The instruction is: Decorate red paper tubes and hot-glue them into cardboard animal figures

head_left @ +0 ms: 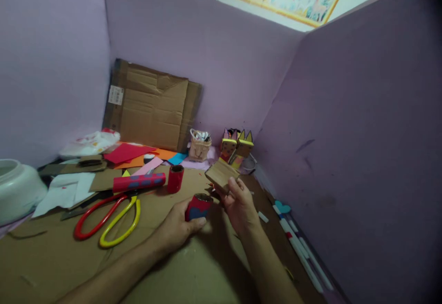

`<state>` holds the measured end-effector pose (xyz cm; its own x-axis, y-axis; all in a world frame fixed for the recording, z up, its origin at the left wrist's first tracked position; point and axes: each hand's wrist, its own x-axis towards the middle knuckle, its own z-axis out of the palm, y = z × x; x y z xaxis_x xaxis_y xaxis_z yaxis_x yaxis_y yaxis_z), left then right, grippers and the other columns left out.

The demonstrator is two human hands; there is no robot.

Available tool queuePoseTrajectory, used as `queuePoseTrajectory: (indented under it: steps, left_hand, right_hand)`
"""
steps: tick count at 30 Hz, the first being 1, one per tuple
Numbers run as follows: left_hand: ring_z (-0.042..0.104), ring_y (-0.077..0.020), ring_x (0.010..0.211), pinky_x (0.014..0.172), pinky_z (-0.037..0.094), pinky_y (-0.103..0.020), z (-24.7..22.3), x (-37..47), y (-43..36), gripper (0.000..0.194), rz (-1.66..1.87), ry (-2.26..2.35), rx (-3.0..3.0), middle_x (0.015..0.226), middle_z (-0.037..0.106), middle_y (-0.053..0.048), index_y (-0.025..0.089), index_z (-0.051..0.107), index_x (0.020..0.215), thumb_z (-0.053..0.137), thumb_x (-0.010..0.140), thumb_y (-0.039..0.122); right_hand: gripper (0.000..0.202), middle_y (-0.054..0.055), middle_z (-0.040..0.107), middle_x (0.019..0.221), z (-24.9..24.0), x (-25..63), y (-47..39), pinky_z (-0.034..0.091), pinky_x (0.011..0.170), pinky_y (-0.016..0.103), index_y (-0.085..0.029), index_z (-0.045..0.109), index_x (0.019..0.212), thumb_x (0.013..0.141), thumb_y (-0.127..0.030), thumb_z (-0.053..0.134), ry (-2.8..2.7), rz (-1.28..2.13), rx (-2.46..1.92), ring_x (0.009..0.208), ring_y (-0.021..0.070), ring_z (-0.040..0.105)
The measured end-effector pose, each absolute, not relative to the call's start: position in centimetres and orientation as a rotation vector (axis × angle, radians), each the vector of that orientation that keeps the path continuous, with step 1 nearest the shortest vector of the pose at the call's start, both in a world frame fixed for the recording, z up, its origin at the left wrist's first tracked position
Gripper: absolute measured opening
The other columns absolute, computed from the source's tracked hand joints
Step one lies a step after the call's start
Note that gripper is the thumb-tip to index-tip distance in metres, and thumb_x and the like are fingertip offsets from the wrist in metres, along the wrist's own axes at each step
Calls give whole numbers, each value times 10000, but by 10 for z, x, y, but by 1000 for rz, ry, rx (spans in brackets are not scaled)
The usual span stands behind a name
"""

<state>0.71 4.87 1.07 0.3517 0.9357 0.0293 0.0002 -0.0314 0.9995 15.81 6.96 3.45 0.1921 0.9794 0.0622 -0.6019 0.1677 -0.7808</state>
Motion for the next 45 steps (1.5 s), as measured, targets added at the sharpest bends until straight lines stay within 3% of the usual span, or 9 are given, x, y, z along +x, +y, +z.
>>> queuePoseTrajectory:
  steps: [6, 12, 20, 24, 32, 41, 45]
  left_hand:
    - [570, -199, 830, 779, 431, -286, 7, 5, 45, 355, 969, 1020, 1511, 897, 669, -30, 144, 640, 993, 663, 646, 219]
    - [584, -205, 862, 798, 438, -299, -1, -2, 49, 349, 909, 1036, 1631, 943, 664, -55, 140, 604, 965, 670, 623, 162]
    - [559, -187, 806, 770, 427, -298, 12, -15, 47, 441, 898, 983, 1317, 829, 633, -9, 168, 588, 905, 737, 490, 189]
    - [535, -161, 723, 711, 418, -290, 7, -16, 49, 364, 882, 1034, 1274, 746, 597, 9, 160, 567, 797, 736, 476, 185]
    - [550, -169, 738, 729, 429, -305, 10, -12, 48, 290, 856, 1032, 1384, 773, 623, 2, 153, 564, 793, 697, 536, 133]
    - [569, -174, 772, 748, 437, -295, 14, -19, 45, 335, 943, 894, 1292, 786, 654, -13, 158, 623, 832, 763, 527, 177]
    - [562, -154, 751, 702, 436, -262, 18, -25, 44, 334, 1016, 837, 1269, 788, 644, -7, 168, 634, 845, 784, 549, 208]
  right_hand:
    - [555, -16, 654, 895, 29, 153, 65, 533, 739, 296, -226, 495, 964, 534, -340, 827, -762, 1145, -780, 787, 153, 655]
    - [625, -7, 631, 888, 29, 146, 60, 502, 628, 251, -212, 456, 1071, 570, -352, 801, -858, 1012, -891, 766, 151, 621]
    - [582, -18, 627, 863, 25, 146, 61, 491, 642, 266, -203, 466, 1030, 578, -357, 799, -815, 1039, -858, 688, 128, 600]
    - [587, -33, 621, 821, 23, 147, 62, 478, 621, 264, -204, 473, 1042, 585, -372, 801, -818, 1014, -872, 646, 122, 586]
    - [728, 27, 653, 972, 25, 137, 55, 465, 813, 339, -221, 509, 1137, 498, -338, 839, -901, 946, -908, 927, 211, 601]
    - [598, 13, 690, 909, 20, 141, 59, 509, 747, 298, -228, 568, 1065, 534, -301, 832, -836, 1205, -792, 829, 180, 645]
    - [592, 36, 701, 909, 22, 141, 59, 533, 760, 353, -213, 573, 1050, 526, -284, 840, -816, 1363, -735, 805, 212, 670]
